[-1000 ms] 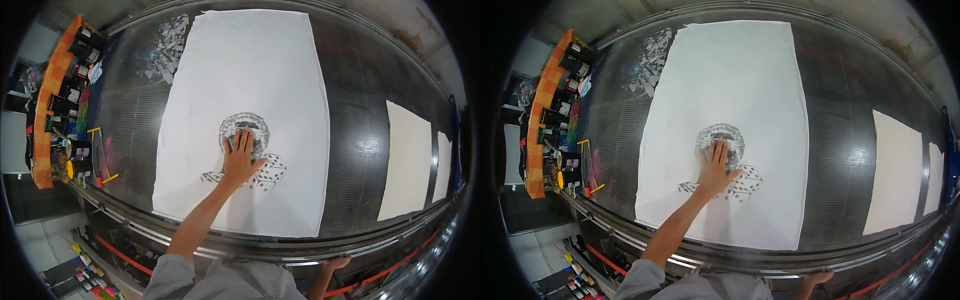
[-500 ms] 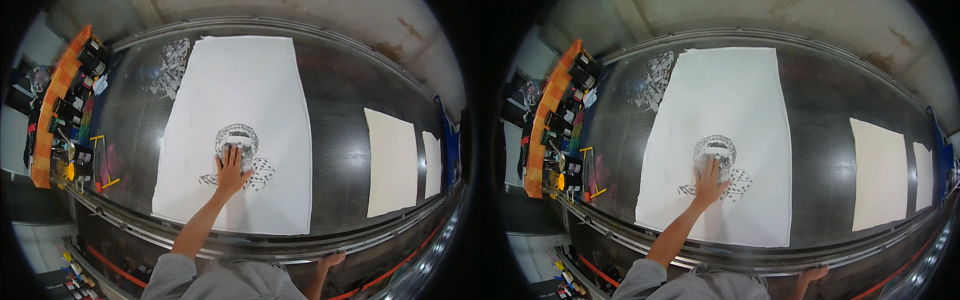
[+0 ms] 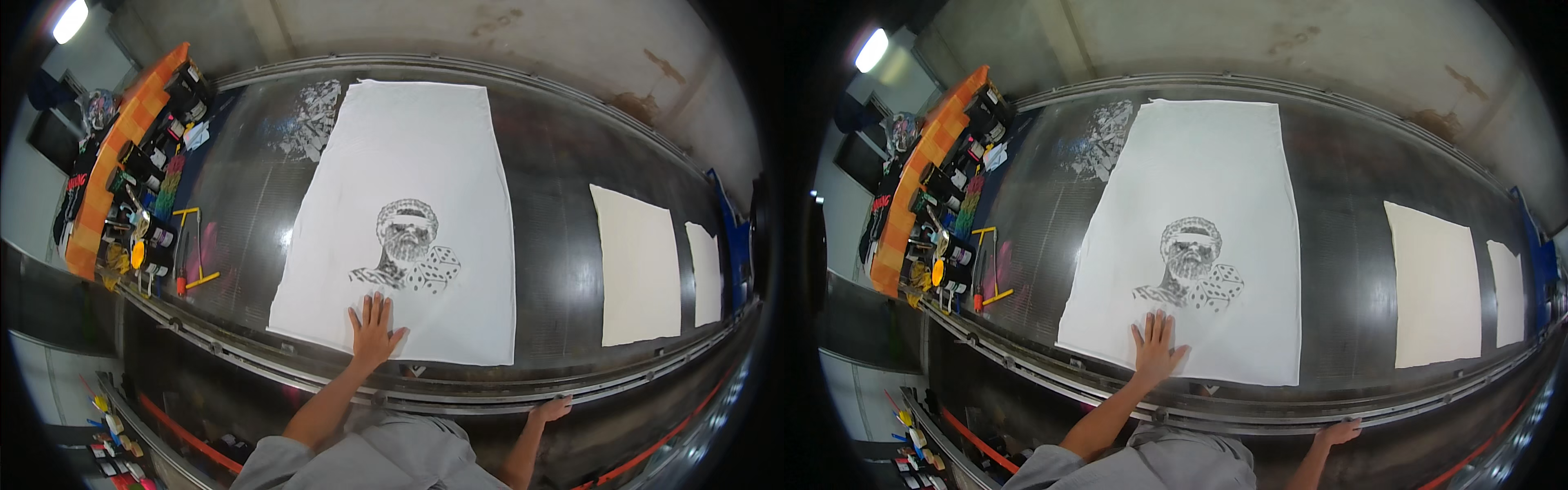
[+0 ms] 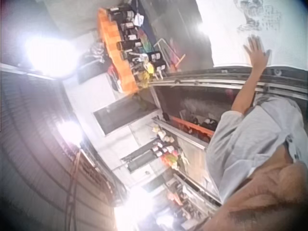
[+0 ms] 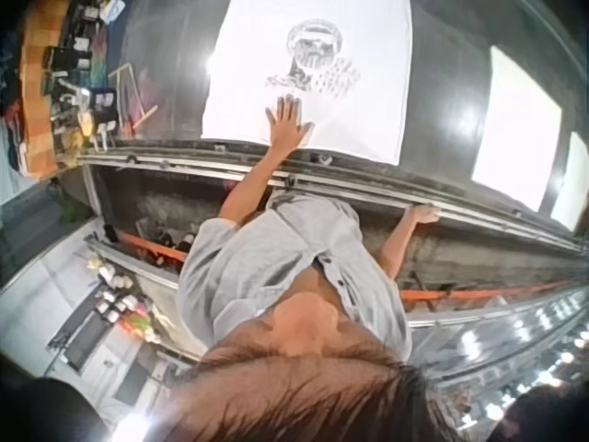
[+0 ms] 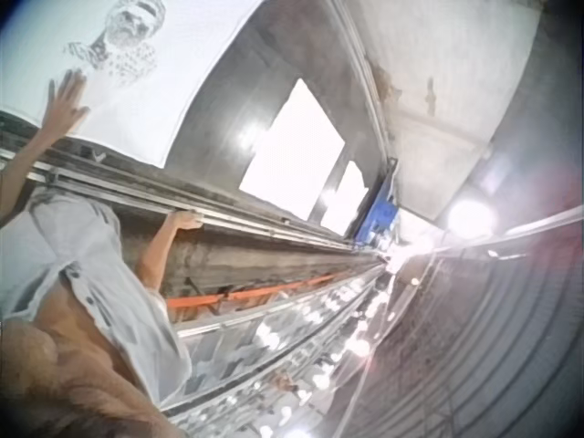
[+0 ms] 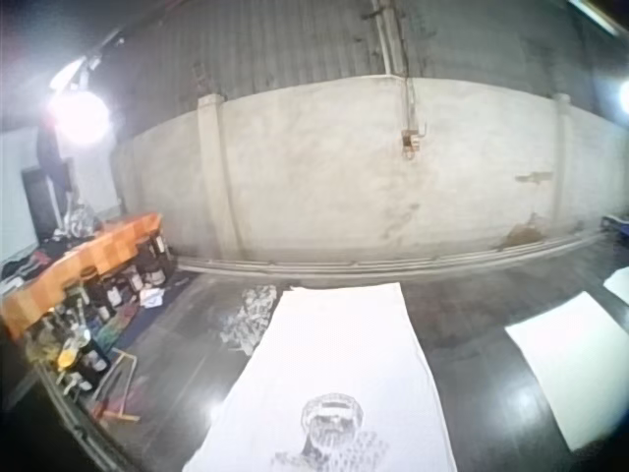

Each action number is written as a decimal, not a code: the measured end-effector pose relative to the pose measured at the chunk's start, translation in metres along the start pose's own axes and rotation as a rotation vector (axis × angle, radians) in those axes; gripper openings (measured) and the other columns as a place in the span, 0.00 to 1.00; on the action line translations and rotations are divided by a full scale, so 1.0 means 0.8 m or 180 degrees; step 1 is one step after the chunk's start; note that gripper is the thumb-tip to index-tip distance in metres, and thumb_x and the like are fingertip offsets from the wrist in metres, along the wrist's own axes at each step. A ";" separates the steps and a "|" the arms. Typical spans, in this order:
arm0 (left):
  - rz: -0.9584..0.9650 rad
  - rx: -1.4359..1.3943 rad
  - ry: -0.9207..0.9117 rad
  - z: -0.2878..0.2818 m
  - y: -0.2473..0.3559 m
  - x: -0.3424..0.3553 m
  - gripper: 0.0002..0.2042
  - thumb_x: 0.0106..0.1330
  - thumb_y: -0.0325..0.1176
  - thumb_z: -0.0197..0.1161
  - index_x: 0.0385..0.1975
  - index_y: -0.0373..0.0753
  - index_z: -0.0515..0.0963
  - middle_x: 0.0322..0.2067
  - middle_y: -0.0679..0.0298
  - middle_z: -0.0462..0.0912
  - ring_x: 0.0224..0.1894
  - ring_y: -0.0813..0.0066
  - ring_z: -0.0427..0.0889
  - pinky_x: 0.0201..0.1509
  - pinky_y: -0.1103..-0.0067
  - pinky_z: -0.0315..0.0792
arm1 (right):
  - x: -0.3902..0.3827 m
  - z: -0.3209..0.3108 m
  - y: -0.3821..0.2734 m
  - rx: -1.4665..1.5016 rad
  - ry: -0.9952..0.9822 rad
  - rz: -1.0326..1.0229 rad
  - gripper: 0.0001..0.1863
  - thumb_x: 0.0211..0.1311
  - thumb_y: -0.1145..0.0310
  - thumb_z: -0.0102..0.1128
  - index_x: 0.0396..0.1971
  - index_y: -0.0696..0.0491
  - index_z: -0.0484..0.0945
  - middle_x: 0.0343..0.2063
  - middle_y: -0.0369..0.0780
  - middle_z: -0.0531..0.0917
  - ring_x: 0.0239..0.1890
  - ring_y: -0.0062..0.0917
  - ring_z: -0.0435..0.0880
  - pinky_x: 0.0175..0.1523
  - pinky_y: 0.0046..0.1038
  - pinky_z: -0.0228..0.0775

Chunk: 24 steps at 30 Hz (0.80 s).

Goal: The person positions a white t-shirt on a printing table, retrieves a purple screen-printing frame, and aligns it over the shirt. They then use a squeegee to apply ink through the screen onto the fabric. The person repeats the alignment and squeegee action for a second shirt.

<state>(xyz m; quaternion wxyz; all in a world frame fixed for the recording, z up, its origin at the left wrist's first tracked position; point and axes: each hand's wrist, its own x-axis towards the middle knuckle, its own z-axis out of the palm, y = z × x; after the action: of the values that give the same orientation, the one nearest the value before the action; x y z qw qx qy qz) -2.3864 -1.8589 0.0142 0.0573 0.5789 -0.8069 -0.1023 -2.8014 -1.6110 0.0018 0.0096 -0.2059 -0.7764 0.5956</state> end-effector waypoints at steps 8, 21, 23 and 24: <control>0.0094 -0.0060 -0.0099 0.001 -0.006 0.000 0.40 0.70 0.62 0.49 0.73 0.40 0.54 0.76 0.51 0.44 0.77 0.48 0.40 0.72 0.39 0.33 | 0.005 -0.004 0.006 0.0155 -0.0232 -0.0075 0.33 0.72 0.50 0.47 0.63 0.64 0.65 0.61 0.55 0.71 0.57 0.46 0.76 0.62 0.41 0.69; 0.0883 -0.0732 -0.0812 -0.013 -0.069 -0.041 0.38 0.68 0.62 0.53 0.73 0.47 0.58 0.77 0.57 0.43 0.78 0.50 0.36 0.74 0.43 0.30 | -0.051 -0.061 0.069 0.0902 -0.0952 0.0117 0.35 0.71 0.40 0.48 0.61 0.58 0.71 0.52 0.40 0.79 0.53 0.29 0.77 0.59 0.29 0.66; 0.0944 -0.0934 -0.1021 -0.016 -0.080 -0.054 0.37 0.69 0.62 0.53 0.72 0.46 0.60 0.77 0.58 0.44 0.78 0.52 0.36 0.74 0.44 0.30 | -0.085 -0.081 0.120 0.0704 -0.1241 0.0674 0.32 0.67 0.32 0.48 0.44 0.49 0.76 0.20 0.27 0.55 0.20 0.15 0.52 0.30 0.24 0.58; 0.0960 -0.1078 -0.1124 -0.019 -0.086 -0.061 0.36 0.69 0.62 0.53 0.71 0.45 0.62 0.76 0.59 0.46 0.78 0.53 0.36 0.75 0.45 0.29 | -0.103 -0.094 0.153 0.0551 -0.1489 0.0938 0.36 0.66 0.31 0.47 0.52 0.50 0.75 0.27 0.31 0.69 0.26 0.19 0.65 0.36 0.29 0.65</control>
<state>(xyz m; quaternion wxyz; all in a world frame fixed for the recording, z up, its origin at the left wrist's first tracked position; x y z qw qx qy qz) -2.3037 -1.8354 0.0143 0.0264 0.4078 -0.8528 -0.3252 -2.6685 -1.5440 -0.0714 -0.2388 -0.1719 -0.6656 0.6859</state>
